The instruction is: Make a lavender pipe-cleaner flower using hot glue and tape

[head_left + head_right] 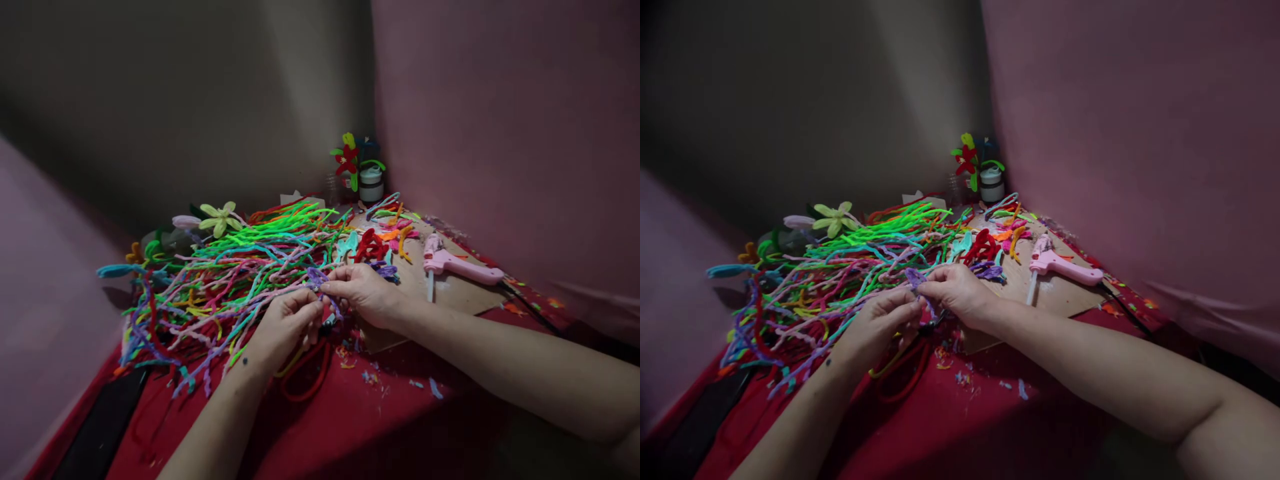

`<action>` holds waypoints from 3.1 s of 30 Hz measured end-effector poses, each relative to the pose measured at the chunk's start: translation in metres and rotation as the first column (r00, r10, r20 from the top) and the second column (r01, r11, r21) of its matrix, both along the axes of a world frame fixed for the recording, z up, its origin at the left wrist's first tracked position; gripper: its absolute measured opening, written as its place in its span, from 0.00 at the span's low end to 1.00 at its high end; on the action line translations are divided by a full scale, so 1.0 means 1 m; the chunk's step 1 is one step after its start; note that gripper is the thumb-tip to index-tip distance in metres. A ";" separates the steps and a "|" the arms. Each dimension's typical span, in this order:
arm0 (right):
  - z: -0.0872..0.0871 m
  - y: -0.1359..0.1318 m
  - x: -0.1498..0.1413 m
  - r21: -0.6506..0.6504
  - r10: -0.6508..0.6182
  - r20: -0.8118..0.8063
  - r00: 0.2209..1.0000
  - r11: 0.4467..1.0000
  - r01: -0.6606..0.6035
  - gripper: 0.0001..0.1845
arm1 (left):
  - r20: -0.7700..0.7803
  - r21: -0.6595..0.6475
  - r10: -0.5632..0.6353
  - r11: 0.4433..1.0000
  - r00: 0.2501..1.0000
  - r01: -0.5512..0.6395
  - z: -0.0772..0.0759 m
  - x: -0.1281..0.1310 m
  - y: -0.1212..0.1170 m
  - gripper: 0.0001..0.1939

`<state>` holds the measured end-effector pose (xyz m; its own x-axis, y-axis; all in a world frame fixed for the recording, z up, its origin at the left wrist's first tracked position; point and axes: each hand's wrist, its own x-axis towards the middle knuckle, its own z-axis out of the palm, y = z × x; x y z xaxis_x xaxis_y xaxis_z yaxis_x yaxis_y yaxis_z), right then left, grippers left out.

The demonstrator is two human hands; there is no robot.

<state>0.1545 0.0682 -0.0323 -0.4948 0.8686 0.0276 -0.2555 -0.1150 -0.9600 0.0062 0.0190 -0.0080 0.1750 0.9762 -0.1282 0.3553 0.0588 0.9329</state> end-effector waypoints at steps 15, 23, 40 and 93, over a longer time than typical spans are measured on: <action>0.003 -0.013 -0.004 0.055 0.035 0.190 0.981 0.997 -0.046 0.11 | -0.088 0.202 0.144 0.972 0.986 -0.124 0.007 -0.023 -0.002 0.08; -0.001 -0.015 -0.005 0.116 0.078 0.242 0.967 0.987 -0.109 0.09 | 0.279 0.072 0.233 0.962 0.932 -0.262 -0.008 -0.010 0.001 0.10; 0.003 -0.018 -0.002 0.107 0.077 0.362 0.929 0.987 -0.124 0.11 | 0.356 -0.111 0.295 0.956 0.887 -0.273 -0.013 -0.005 0.003 0.14; 0.001 -0.016 0.000 0.162 -0.128 0.296 0.947 0.983 0.083 0.15 | -0.596 0.686 0.338 0.685 0.728 0.244 -0.014 -0.003 -0.010 0.12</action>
